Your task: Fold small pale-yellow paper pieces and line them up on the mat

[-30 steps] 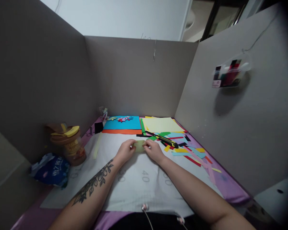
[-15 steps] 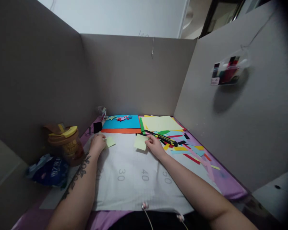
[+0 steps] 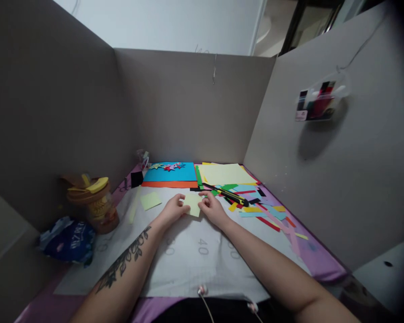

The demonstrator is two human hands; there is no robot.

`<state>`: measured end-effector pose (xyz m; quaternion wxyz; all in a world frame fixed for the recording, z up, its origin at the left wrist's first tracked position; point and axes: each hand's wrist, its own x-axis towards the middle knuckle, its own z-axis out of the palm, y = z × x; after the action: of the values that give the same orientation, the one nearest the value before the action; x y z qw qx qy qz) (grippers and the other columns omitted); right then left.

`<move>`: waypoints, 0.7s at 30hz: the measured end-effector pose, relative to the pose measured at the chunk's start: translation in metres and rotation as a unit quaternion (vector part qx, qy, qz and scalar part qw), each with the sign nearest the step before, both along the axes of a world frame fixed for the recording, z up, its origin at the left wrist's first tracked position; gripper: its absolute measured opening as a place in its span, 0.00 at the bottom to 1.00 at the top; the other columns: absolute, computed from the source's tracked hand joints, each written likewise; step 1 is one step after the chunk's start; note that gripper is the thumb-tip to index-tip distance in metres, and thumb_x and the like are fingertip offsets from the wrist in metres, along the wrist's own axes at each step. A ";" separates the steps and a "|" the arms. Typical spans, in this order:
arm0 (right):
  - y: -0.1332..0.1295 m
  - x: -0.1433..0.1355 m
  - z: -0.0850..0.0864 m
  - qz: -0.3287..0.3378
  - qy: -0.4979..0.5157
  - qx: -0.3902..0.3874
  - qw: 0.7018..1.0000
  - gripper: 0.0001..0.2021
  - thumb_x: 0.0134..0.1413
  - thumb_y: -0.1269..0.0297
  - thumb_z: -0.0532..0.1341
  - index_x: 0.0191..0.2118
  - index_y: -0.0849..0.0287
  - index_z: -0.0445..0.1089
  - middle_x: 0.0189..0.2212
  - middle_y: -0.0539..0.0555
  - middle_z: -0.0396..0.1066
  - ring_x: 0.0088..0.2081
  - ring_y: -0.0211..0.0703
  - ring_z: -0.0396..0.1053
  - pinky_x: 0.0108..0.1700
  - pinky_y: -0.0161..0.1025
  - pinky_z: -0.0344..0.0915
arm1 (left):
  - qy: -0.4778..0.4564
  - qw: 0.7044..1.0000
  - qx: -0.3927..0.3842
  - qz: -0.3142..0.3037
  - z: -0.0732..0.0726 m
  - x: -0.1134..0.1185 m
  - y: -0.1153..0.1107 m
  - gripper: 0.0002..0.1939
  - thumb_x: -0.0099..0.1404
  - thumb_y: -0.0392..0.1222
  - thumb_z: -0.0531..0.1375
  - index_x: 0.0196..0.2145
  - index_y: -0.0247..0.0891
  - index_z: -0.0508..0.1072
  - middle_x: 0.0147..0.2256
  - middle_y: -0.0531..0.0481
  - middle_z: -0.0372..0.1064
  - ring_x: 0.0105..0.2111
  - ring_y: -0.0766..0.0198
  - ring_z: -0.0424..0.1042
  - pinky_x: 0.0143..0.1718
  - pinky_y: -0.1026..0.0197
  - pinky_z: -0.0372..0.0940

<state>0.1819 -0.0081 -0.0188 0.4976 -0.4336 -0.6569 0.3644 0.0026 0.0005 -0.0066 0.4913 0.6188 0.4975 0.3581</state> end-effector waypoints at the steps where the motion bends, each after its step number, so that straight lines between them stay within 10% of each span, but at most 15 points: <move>1: 0.000 0.000 -0.001 -0.002 -0.003 0.005 1.000 0.14 0.49 0.65 0.55 0.44 0.57 0.60 0.19 0.42 0.56 0.21 0.34 0.56 0.25 0.31 0.54 | -0.005 1.000 0.003 0.008 0.001 -0.001 0.000 0.18 0.51 0.37 0.60 0.40 0.36 0.63 0.21 0.57 0.64 0.16 0.71 0.61 0.18 0.69 0.55; 14: 0.007 0.009 -0.008 -0.045 -0.172 0.205 0.962 0.22 0.42 0.79 0.51 0.46 0.56 0.63 0.47 0.57 0.60 0.49 0.46 0.61 0.48 0.46 0.62 | -0.017 0.999 0.004 0.049 0.006 -0.001 0.001 0.16 0.50 0.34 0.57 0.39 0.37 0.63 0.22 0.58 0.63 0.15 0.74 0.60 0.17 0.71 0.54; 21: 0.004 0.009 -0.006 -0.041 -0.202 0.243 0.948 0.09 0.49 0.75 0.57 0.34 0.55 0.71 0.46 0.57 0.62 0.50 0.48 0.60 0.51 0.49 0.59 | -0.016 0.998 0.055 0.008 0.002 -0.002 0.004 0.16 0.52 0.36 0.54 0.39 0.33 0.72 0.26 0.51 0.70 0.22 0.68 0.66 0.22 0.68 0.57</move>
<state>0.1906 -0.0041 -0.0246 0.4596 -0.3906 -0.7938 0.0781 0.0002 0.0050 -0.0042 0.4611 0.6356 0.4739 0.3985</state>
